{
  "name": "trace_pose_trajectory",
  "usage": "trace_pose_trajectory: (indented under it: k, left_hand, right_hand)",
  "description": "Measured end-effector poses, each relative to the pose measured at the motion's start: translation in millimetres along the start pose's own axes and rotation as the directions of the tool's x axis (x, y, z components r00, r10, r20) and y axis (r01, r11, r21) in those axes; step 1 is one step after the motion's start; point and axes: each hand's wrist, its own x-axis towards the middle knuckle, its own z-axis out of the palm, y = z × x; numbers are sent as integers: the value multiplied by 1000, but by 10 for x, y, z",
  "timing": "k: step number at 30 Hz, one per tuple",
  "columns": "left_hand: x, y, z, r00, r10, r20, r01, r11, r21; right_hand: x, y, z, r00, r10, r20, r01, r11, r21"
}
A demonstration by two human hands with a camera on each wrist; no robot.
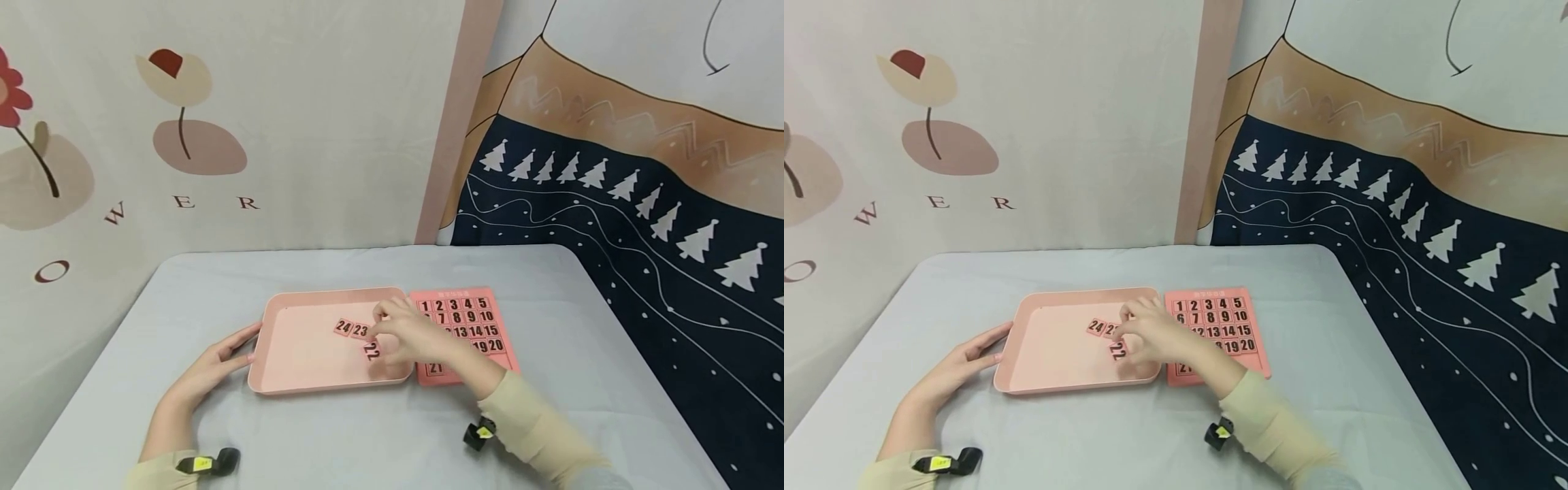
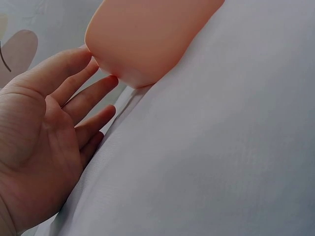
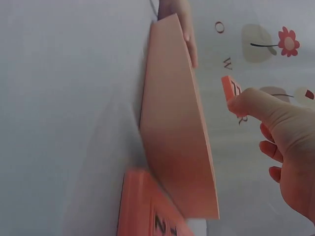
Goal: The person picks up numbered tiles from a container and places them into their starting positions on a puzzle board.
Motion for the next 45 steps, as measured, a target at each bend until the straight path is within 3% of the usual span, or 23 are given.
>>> trace_pose_trajectory:
  k: [14, 24, 33, 40, 45]
  left_hand:
    - [12, -35, 9, 1000, 10, -9, -10, 1000, 5]
    - [15, -22, 17, 1000, 21, -8, -21, 1000, -2]
    - [9, -44, 5, 1000, 20, -8, -20, 1000, -3]
    - [10, -49, 5, 1000, 19, -5, -19, 1000, -6]
    - [6, -46, 8, 1000, 13, -7, -13, 1000, -6]
  right_hand:
    - [-661, 381, -298, 997, 13, 71, -13, 1000, -10]
    - [-950, 626, -287, 985, 20, 169, -15, 999, -33]
    - [-1013, 706, -329, 962, 21, 272, -13, 999, -33]
    - [-998, 732, -275, 965, -79, 248, 118, 982, -146]
    - [-990, 725, -248, 968, -101, 228, 146, 971, -192]
